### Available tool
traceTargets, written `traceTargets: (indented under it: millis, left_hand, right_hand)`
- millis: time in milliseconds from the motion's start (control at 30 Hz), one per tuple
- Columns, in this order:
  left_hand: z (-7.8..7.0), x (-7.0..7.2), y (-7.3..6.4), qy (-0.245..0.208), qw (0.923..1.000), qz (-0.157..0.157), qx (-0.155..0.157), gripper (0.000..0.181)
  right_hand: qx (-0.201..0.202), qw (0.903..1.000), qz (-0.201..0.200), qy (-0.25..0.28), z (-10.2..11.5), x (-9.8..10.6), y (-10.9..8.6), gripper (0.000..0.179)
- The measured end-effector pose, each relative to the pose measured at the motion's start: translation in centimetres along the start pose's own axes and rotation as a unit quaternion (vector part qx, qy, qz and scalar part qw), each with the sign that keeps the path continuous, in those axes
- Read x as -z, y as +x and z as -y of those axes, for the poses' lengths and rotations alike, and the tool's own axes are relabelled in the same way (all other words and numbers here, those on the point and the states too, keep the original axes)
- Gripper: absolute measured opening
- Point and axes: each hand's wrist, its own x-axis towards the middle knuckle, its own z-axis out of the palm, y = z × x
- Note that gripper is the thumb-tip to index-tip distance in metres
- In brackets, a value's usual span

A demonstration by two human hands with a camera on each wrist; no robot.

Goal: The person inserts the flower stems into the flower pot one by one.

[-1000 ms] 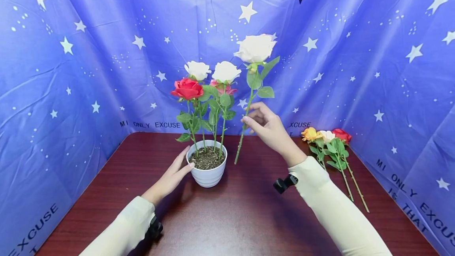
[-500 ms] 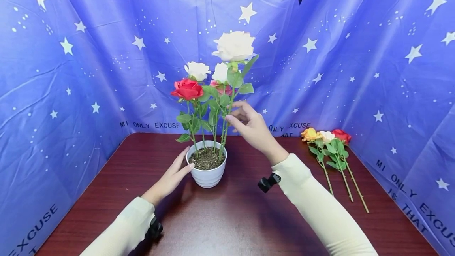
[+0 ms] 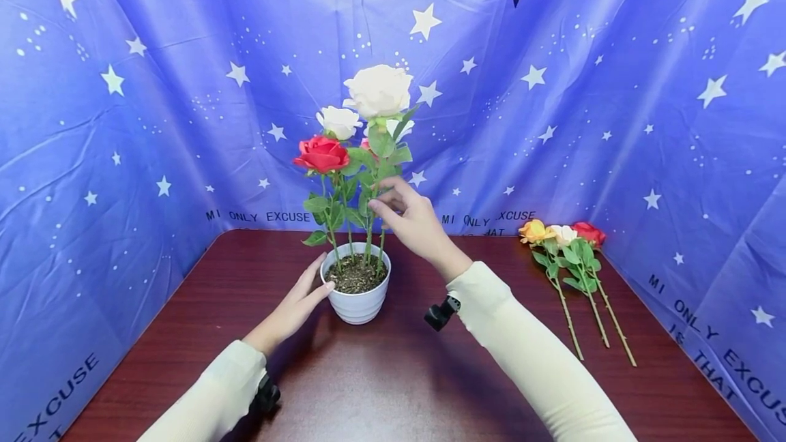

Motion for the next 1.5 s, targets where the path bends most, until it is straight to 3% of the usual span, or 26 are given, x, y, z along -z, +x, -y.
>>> traceTargets:
  millis: [333,633,867,1233,1500]
  left_hand:
    - [-0.1,-0.1,0.0,0.002,1.0,0.001,0.002,0.067]
    - [-0.1,0.0,0.0,-0.004,1.0,0.0,0.003,0.067]
    - [-0.2,0.0,0.0,-0.002,1.0,0.001,0.006,0.068]
    - [-0.3,-0.1,-0.1,0.004,1.0,0.0,0.004,0.067]
    - [-0.2,-0.1,0.0,0.0,1.0,-0.001,0.003,0.067]
  right_hand:
    - [0.007,0.9996,0.004,-0.028,-0.8,-1.6,0.3,0.023]
    - [0.008,0.9971,0.009,-0.075,-1.2,-2.1,0.8,0.025]
    - [0.001,0.9965,0.002,-0.084,-1.5,-2.4,1.3,0.025]
    - [-0.029,0.9821,0.014,-0.186,-1.2,-3.7,1.3,0.015]
    - [-0.049,0.9778,0.015,-0.203,-1.5,-4.4,1.2,0.014]
